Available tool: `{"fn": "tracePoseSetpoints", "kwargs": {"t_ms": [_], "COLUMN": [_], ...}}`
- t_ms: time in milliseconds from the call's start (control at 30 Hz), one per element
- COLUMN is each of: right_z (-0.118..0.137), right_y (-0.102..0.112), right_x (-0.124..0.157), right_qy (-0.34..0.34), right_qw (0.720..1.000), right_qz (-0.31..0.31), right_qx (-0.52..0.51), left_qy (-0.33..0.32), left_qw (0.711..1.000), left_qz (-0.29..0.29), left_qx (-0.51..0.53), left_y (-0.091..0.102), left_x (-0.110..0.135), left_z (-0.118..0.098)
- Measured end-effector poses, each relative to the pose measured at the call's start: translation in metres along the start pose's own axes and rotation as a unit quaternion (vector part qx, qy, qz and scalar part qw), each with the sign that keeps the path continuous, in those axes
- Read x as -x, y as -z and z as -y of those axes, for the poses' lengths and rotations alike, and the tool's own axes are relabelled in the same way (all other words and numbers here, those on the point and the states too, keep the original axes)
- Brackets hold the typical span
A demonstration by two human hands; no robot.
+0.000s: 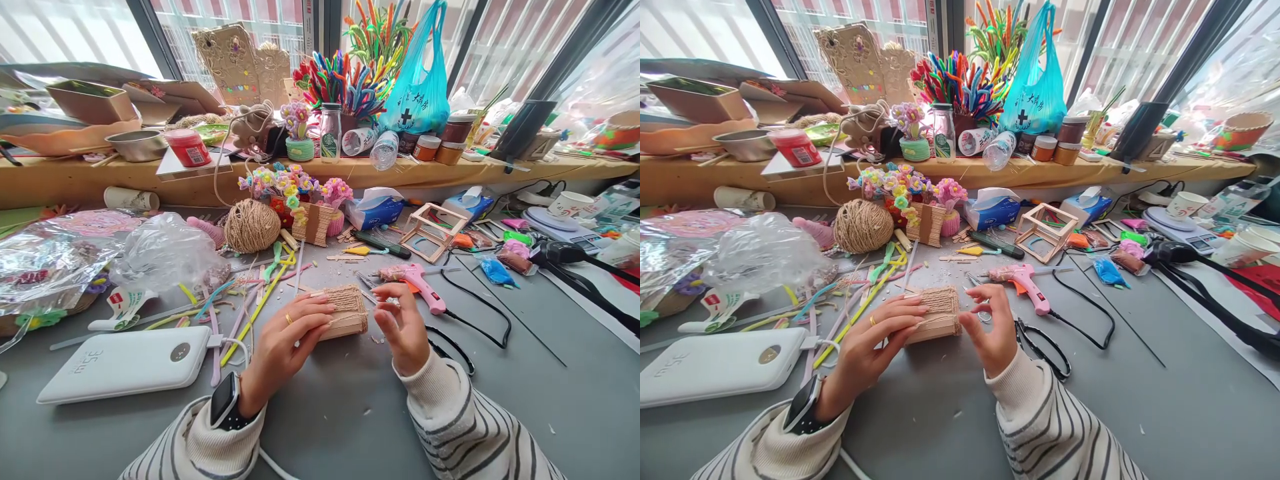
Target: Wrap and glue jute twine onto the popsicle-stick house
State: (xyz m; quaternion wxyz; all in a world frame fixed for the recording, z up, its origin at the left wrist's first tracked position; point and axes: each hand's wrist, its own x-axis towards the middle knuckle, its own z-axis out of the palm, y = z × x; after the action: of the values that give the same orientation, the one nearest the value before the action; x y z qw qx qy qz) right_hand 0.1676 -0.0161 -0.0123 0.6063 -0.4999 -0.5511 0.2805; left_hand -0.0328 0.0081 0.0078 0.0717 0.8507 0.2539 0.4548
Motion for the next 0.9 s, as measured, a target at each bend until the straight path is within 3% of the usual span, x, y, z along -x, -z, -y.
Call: {"fn": "tracePoseSetpoints", "kwargs": {"t_ms": [100, 200, 633, 900], "right_z": [0.009, 0.014, 0.011, 0.012], "right_y": [0.006, 0.006, 0.0, -0.001], "right_x": [0.0, 0.0, 0.001, 0.002], "right_qy": [0.102, 0.137, 0.089, 0.079], "right_qw": [0.992, 0.984, 0.988, 0.989], "right_qz": [-0.002, 0.022, 0.066, 0.072], "right_qx": [0.068, 0.114, 0.109, 0.106], "left_qy": [0.003, 0.005, 0.014, 0.08], "left_qw": [1.0, 1.0, 0.999, 0.992], "left_qz": [-0.001, -0.002, -0.019, -0.064], "left_qx": [0.003, 0.008, 0.028, 0.069], "left_y": [0.001, 0.001, 0.002, -0.002], "left_x": [0.0, -0.001, -0.002, 0.004], "left_z": [-0.001, -0.002, -0.005, -0.005]}}
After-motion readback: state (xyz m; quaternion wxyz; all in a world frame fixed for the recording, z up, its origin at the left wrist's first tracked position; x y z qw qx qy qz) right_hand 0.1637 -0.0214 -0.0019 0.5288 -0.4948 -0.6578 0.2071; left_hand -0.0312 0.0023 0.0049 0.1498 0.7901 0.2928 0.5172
